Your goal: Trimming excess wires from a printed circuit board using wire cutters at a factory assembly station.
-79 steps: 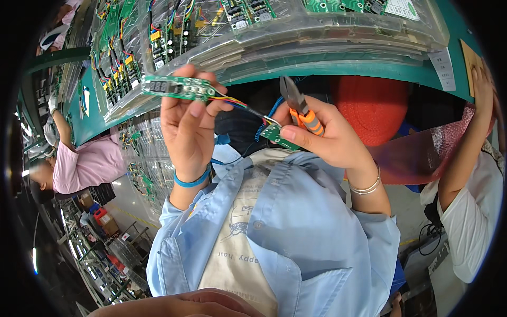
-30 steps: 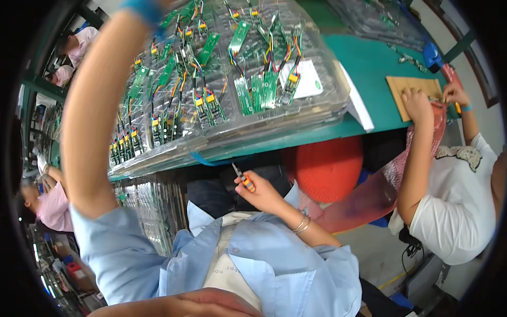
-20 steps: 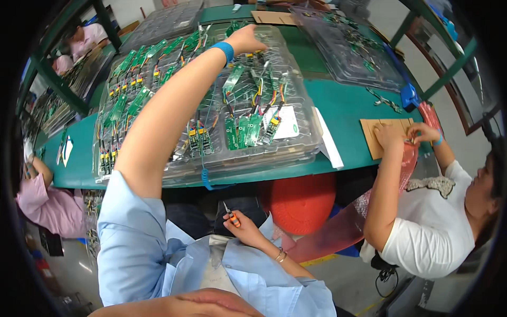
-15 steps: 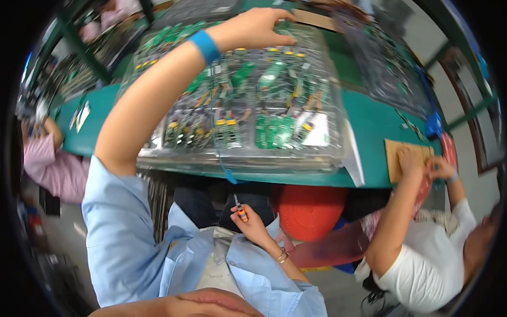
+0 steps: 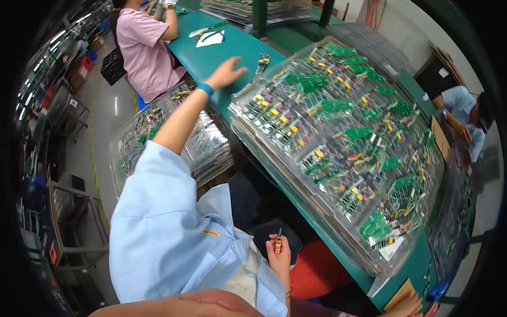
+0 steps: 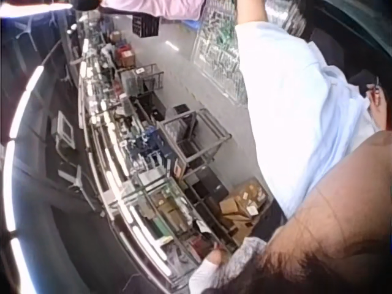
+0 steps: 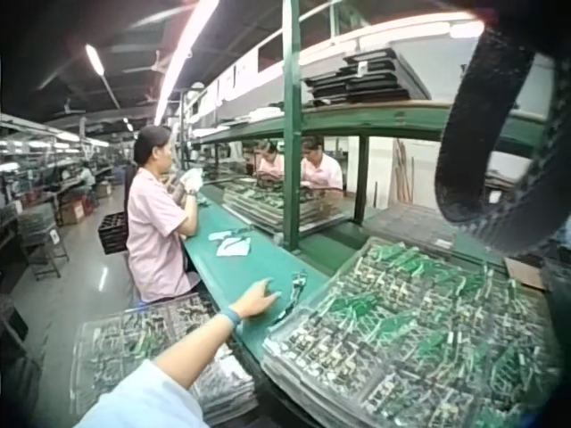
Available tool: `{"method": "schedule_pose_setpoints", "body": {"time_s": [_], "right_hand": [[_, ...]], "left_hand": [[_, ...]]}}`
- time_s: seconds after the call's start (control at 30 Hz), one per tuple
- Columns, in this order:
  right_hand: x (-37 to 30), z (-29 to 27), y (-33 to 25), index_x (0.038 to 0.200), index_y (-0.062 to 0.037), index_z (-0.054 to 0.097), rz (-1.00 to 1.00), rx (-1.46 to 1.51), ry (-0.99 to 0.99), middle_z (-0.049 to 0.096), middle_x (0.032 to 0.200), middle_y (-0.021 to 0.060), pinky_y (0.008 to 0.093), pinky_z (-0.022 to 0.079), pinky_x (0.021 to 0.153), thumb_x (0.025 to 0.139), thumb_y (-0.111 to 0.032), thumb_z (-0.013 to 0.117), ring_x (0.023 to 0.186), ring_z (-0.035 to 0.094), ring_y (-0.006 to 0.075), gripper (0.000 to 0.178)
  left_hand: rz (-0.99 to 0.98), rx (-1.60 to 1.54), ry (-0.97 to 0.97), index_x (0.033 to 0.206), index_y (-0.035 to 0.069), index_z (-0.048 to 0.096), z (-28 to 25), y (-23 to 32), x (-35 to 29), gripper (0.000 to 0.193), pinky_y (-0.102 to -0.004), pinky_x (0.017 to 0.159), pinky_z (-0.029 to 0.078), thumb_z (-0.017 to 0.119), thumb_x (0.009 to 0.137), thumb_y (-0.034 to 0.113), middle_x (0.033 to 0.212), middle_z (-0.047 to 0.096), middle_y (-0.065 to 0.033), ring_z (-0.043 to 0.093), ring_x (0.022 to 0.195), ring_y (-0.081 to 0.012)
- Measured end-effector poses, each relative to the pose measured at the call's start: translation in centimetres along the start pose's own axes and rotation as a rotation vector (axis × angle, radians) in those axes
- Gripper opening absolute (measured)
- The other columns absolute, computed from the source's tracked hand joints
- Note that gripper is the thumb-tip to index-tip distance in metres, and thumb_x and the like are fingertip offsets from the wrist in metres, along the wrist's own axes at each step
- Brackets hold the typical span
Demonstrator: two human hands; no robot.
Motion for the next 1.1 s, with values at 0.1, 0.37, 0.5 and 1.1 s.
{"method": "schedule_pose_setpoints", "body": {"time_s": [0.1,0.37,0.5,1.1], "right_hand": [[0.4,0.9,-0.2,0.095,-0.0029,0.051,0.021,-0.050,-0.005,0.051,0.072,0.0029,0.0186,0.037,0.059,0.077,-0.005,0.054,0.062,0.045,0.0093,0.018],[-0.1,1.7,0.7,0.095,-0.0018,0.050,0.072,-0.032,0.012,0.049,0.073,0.0024,0.0183,0.036,0.059,0.078,-0.005,0.052,0.062,0.044,0.0089,0.018],[0.0,1.3,0.3,0.095,-0.0033,0.051,0.067,-0.057,0.053,0.050,0.071,0.0023,0.0197,0.036,0.056,0.076,-0.005,0.053,0.060,0.044,0.0099,0.019],[-1.0,-2.2,-2.8,0.094,-0.0025,0.052,0.002,-0.185,0.220,0.057,0.075,0.0059,0.0218,0.040,0.056,0.074,-0.004,0.056,0.061,0.050,0.0124,0.021]], "left_hand": [[0.084,0.193,0.003,0.115,0.004,0.044,4.0,2.0,0.0,0.058,-0.0393,0.080,0.041,0.049,0.075,0.046,0.109,0.050,-0.0183,0.050,0.096,-0.0340],[-0.029,-0.029,-0.113,0.111,0.002,0.047,4.6,2.3,1.6,0.048,-0.0330,0.062,0.044,0.054,0.076,0.034,0.092,0.058,-0.0125,0.056,0.075,-0.0249],[-0.179,-0.493,-0.059,0.108,0.002,0.049,3.2,0.5,0.9,0.037,-0.0255,0.058,0.043,0.054,0.078,0.023,0.086,0.059,-0.0085,0.054,0.068,-0.0171],[0.003,-0.463,0.448,0.103,0.005,0.055,-16.1,9.5,-10.6,0.023,-0.0129,0.045,0.028,0.048,0.084,0.015,0.086,0.062,-0.0047,0.040,0.052,-0.0021]]}}
Point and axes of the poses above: each hand's wrist, its own x-axis towards the middle knuckle, its own z-axis out of the palm, y = z × x, the point moved 8 cm from there along x, towards the middle knuckle
